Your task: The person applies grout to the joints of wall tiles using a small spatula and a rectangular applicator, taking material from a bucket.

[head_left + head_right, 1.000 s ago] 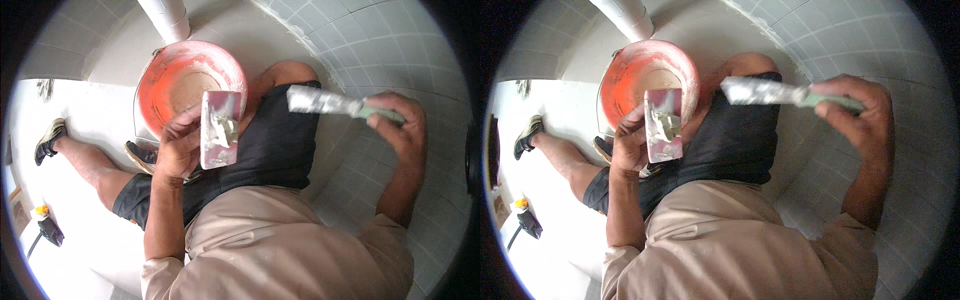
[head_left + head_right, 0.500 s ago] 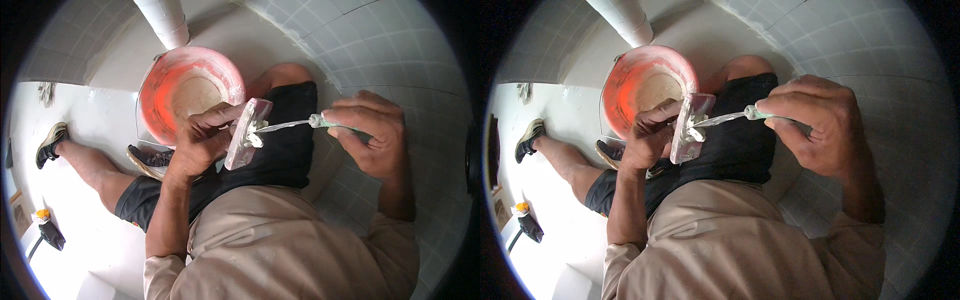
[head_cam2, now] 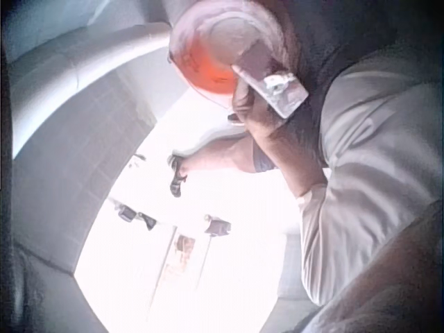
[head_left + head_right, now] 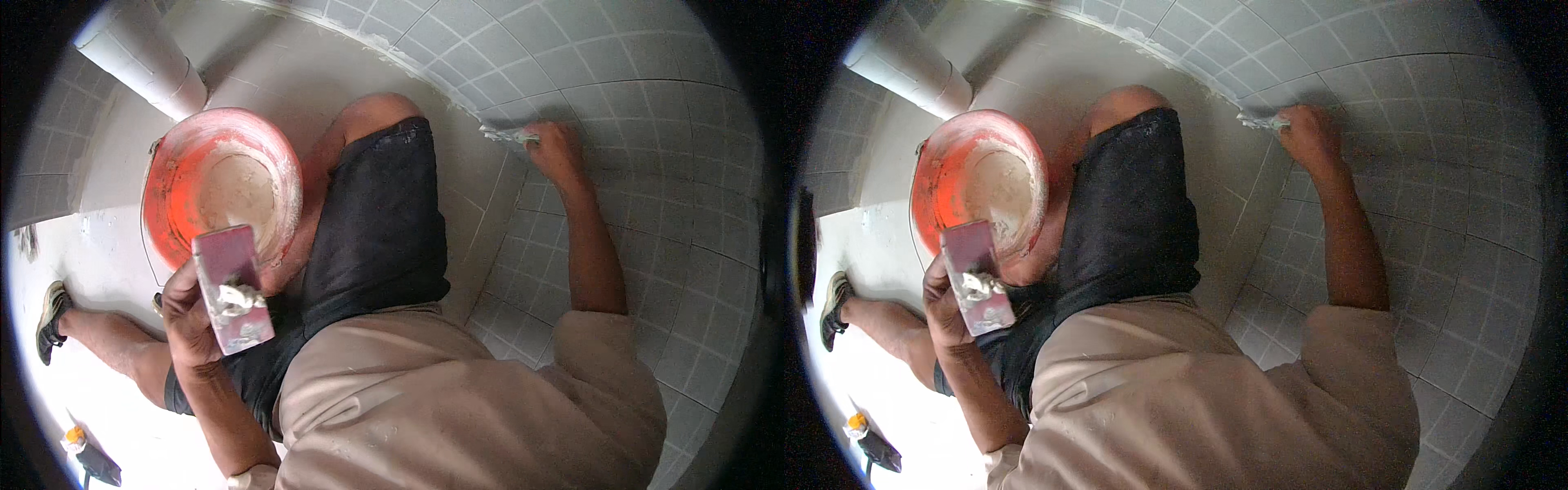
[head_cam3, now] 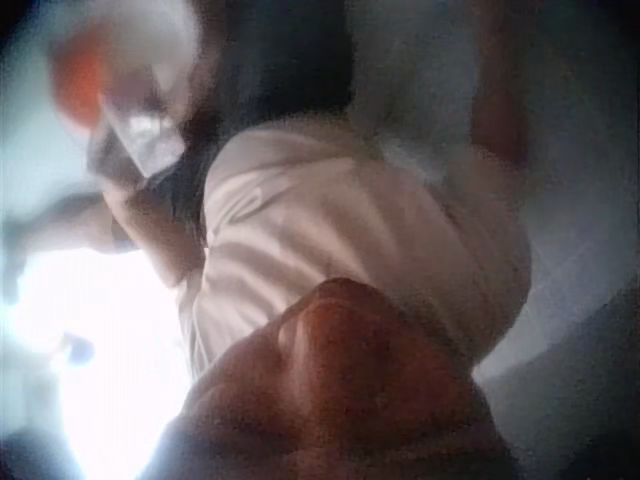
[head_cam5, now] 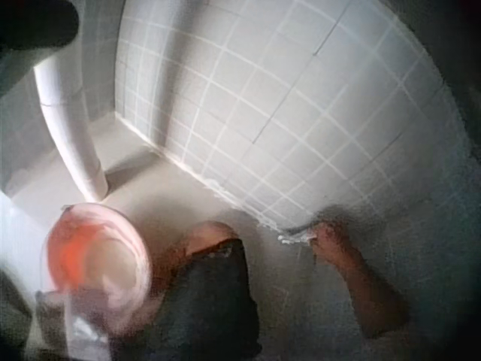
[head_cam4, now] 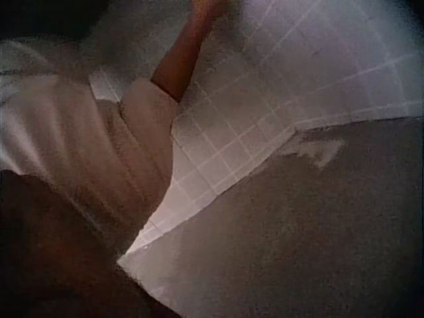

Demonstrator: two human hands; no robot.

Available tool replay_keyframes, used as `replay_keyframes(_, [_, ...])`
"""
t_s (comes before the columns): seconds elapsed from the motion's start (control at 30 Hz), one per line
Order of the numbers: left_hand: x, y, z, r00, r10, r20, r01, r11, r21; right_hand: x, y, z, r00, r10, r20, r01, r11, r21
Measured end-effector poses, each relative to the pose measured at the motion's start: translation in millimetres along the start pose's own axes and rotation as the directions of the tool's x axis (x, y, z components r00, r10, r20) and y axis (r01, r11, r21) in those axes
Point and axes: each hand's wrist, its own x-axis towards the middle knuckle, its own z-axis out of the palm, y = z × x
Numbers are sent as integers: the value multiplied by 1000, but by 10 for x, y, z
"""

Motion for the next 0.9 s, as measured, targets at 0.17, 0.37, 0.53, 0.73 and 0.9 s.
replay_keyframes(0.17, [-236, 34, -216, 996, 4, -88, 0, 999, 38, 302, 323, 613, 997, -28, 76, 35, 996, -83])
replay_keyframes(0.37, [-353, -56, -219, 970, 19, -243, -4, 998, 62, 447, 365, 834, 998, -33, 52, 36, 998, -57])
replay_keyframes(0.53, [-350, -88, -231, 971, -17, -240, 25, 999, 28, 485, 326, 855, 999, -26, -32, 22, 993, -117])
replay_keyframes(0.73, [-323, -73, -220, 961, 22, -277, -8, 999, 50, 625, 106, 765, 952, 224, 207, -173, 955, -242])
replay_keyframes(0.9, [-306, -54, -167, 972, 0, -236, 3, 1000, 12, 312, 221, 1003, 992, 128, 5, -124, 968, -217])
